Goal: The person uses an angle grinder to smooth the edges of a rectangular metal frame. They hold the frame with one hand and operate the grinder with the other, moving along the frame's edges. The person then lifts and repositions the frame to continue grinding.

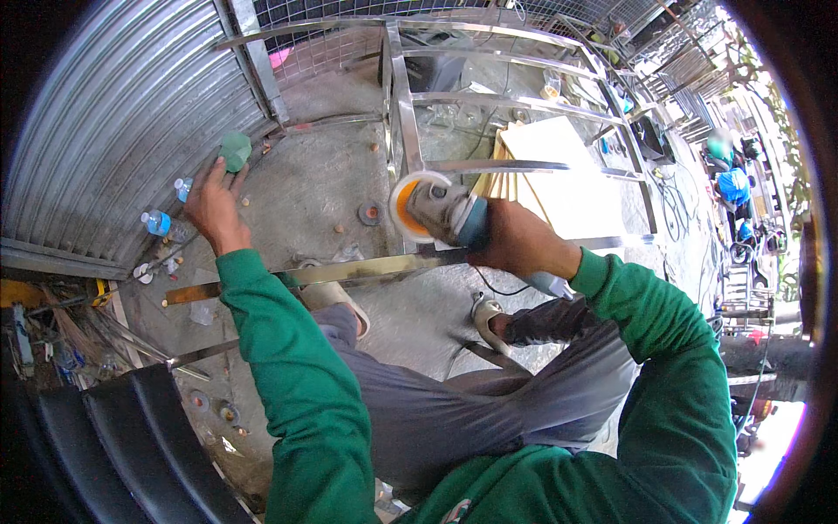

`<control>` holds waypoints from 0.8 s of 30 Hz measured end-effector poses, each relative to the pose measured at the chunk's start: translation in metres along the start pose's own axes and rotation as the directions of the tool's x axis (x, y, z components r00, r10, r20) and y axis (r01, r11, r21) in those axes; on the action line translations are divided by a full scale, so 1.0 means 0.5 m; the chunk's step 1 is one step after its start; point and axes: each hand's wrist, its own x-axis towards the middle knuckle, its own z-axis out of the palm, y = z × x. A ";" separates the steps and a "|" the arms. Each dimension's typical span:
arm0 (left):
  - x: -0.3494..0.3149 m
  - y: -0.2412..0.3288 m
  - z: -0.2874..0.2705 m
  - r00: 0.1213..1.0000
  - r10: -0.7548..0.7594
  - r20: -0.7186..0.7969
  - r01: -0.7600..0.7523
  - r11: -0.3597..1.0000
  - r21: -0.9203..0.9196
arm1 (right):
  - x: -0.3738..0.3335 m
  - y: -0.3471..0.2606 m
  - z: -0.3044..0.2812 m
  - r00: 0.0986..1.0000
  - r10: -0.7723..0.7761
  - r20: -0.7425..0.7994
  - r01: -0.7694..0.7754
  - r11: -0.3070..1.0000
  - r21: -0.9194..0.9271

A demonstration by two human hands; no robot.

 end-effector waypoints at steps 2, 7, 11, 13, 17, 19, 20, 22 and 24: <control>-0.001 0.002 0.000 1.000 0.006 -0.005 -0.006 1.000 0.009 | 0.009 0.002 -0.007 0.996 0.090 -0.019 -0.090 0.996 -0.011; -0.003 0.007 -0.003 1.000 0.019 -0.016 -0.019 1.000 0.007 | -0.040 0.006 -0.001 0.986 0.154 0.066 -0.157 0.987 0.041; -0.002 0.003 -0.001 1.000 0.005 -0.022 -0.004 1.000 0.026 | -0.063 0.009 0.025 0.995 0.090 0.046 -0.091 0.996 0.026; -0.003 0.003 -0.001 1.000 0.013 -0.011 -0.013 0.999 0.041 | -0.052 0.012 0.027 0.991 0.127 0.042 -0.126 0.992 -0.026; -0.005 0.010 -0.007 1.000 0.029 -0.006 -0.028 0.999 0.039 | -0.039 0.008 0.021 0.994 0.110 -0.031 -0.110 0.994 0.002; -0.005 0.013 -0.008 1.000 0.028 -0.011 -0.028 0.999 0.034 | -0.048 0.000 0.028 0.989 0.145 0.036 -0.146 0.989 0.026; -0.005 0.013 -0.008 1.000 0.026 -0.008 -0.026 0.999 0.038 | -0.053 -0.005 0.034 0.984 0.165 0.072 -0.168 0.985 0.037; -0.006 0.013 -0.009 1.000 0.025 -0.007 -0.025 0.999 0.038 | -0.061 -0.010 0.045 0.997 0.062 0.054 -0.065 0.997 0.051; -0.007 0.013 -0.010 1.000 0.011 -0.008 -0.010 1.000 0.016 | -0.059 -0.012 0.053 1.000 0.026 0.007 -0.027 0.997 0.066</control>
